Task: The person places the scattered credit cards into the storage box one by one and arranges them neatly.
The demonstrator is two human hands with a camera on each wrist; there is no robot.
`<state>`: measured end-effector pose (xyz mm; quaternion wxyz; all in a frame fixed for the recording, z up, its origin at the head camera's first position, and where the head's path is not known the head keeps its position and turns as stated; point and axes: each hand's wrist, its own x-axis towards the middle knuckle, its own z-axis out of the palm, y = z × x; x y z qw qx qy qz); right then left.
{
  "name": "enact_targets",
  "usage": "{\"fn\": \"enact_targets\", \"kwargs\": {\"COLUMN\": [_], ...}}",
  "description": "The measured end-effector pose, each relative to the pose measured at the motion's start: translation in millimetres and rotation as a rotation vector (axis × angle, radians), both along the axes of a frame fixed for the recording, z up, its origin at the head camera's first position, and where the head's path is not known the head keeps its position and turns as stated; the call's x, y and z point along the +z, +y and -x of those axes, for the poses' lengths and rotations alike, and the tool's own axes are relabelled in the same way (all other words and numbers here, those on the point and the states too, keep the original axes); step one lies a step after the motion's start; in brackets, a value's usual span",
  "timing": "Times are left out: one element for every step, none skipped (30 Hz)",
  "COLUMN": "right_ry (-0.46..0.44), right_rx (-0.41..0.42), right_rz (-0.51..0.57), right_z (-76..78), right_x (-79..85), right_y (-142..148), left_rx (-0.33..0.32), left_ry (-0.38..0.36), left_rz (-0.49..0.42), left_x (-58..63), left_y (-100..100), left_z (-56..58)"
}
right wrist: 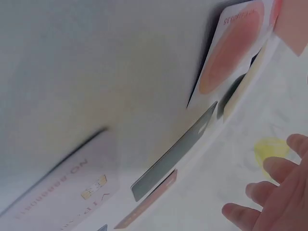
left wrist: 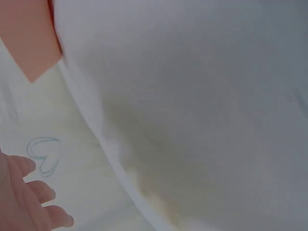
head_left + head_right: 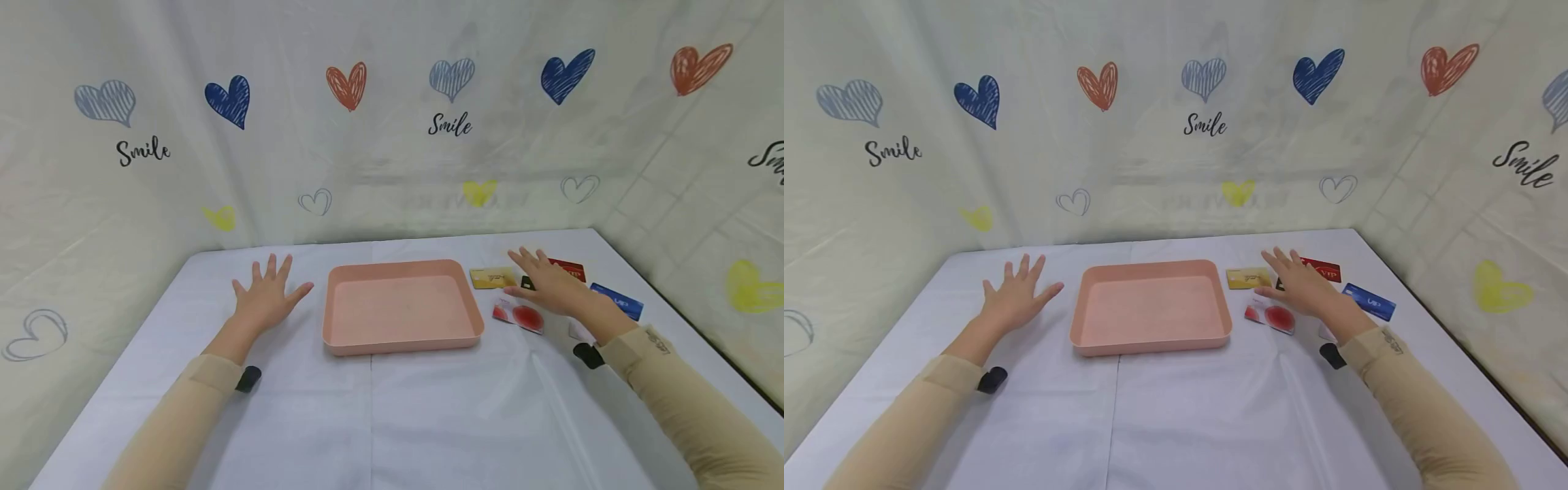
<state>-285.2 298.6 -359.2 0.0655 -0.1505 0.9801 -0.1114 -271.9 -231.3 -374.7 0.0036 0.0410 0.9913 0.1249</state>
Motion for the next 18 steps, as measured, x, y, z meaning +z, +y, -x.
{"fn": "enact_targets", "kwargs": {"right_ry": [-0.001, -0.001, -0.002, -0.006, -0.011, -0.015, -0.021, -0.025, -0.027, -0.033, -0.038, -0.046, -0.052, -0.058, -0.068, -0.078, -0.086, -0.093], "right_rx": [0.001, 0.003, 0.004, 0.004, 0.004, 0.005, 0.006, 0.011, 0.017, 0.021, 0.026, 0.029, 0.035, 0.037, 0.036, 0.033, 0.033, 0.032], "right_rz": [-0.006, -0.007, -0.008, -0.005, -0.001, 0.002, 0.009, 0.014, 0.018, 0.027, 0.034, 0.043, 0.049, 0.053, 0.058, 0.062, 0.062, 0.062], "right_z": [-0.9, -1.7, -2.6, -3.9, -5.1, -6.5, -8.1, -9.4, -10.7, -12.3, -13.5, -14.8, -16.0, -16.9, -17.9, -18.7, -19.4, -20.0], "right_x": [0.1, 0.1, 0.1, 0.6, 0.9, 1.2, 1.8, 2.1, 2.2, 2.6, 2.4, 2.3, 2.2, 1.6, 0.8, 0.0, -0.9, -1.9], "right_y": [-0.8, -1.2, -1.9, -2.7, -3.6, -4.0, -4.8, -5.2, -5.3, -5.6, -5.9, -6.2, -6.6, -6.8, -7.0, -7.3, -7.0, -6.7], "left_rx": [-0.006, -0.012, -0.017, -0.021, -0.025, -0.030, -0.034, -0.038, -0.043, -0.048, -0.052, -0.057, -0.062, -0.066, -0.070, -0.076, -0.082, -0.090], "left_ry": [0.000, 0.002, 0.003, 0.001, 0.002, 0.004, 0.005, 0.005, 0.004, 0.003, 0.004, 0.005, 0.005, 0.006, 0.008, 0.009, 0.010, 0.012], "left_rz": [0.000, -0.002, -0.002, -0.003, 0.002, 0.003, 0.004, 0.001, 0.003, 0.004, 0.005, 0.003, 0.004, 0.004, 0.010, 0.011, 0.011, 0.007], "left_x": [0.5, 0.7, 0.9, 1.0, 1.0, 1.2, 1.5, 2.0, 2.5, 2.6, 2.8, 2.9, 2.8, 2.6, 1.9, 1.3, 1.1, 0.9], "left_y": [0.8, 1.5, 2.3, 3.1, 3.9, 4.9, 5.9, 6.9, 7.7, 8.5, 9.2, 9.9, 10.7, 11.4, 12.0, 12.7, 13.7, 14.8], "left_z": [-1.2, -2.3, -3.4, -4.5, -5.5, -6.8, -8.4, -9.9, -11.5, -13.1, -14.7, -16.4, -17.7, -19.0, -20.0, -21.1, -22.5, -23.7]}}
